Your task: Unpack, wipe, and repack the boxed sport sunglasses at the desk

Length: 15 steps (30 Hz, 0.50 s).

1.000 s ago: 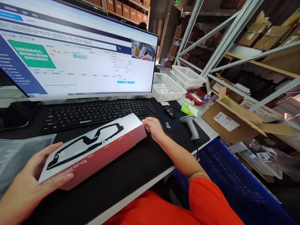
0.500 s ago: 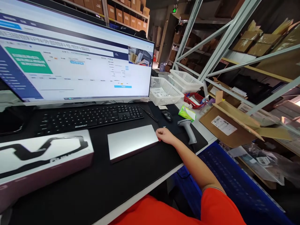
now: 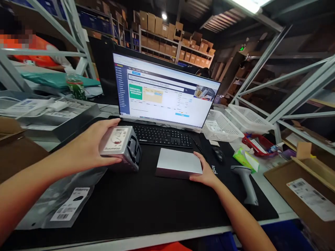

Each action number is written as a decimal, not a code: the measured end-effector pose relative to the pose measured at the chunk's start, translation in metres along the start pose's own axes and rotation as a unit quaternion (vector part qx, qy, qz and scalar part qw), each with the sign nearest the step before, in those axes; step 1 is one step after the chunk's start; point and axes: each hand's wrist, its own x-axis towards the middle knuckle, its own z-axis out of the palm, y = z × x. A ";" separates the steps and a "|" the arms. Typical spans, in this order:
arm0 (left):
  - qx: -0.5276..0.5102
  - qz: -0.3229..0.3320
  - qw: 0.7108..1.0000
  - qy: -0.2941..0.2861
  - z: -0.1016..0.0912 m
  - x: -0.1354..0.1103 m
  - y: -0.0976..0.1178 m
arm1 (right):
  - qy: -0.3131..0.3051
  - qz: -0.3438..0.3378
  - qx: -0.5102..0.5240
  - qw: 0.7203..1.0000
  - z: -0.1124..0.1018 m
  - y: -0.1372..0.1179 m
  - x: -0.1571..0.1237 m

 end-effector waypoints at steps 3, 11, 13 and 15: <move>0.001 0.019 1.000 -0.008 0.007 0.010 0.005 | 0.022 0.042 0.039 0.998 0.007 -0.005 0.011; 0.109 0.077 0.982 -0.134 -0.014 0.008 0.001 | 0.016 0.045 0.096 0.994 0.005 -0.014 0.027; 0.110 0.079 0.981 -0.138 -0.023 0.015 -0.005 | 0.049 0.019 0.056 0.997 0.004 -0.014 0.024; 0.098 0.062 0.985 -0.130 -0.026 0.025 -0.015 | 0.082 -0.014 0.003 0.997 0.002 -0.015 0.019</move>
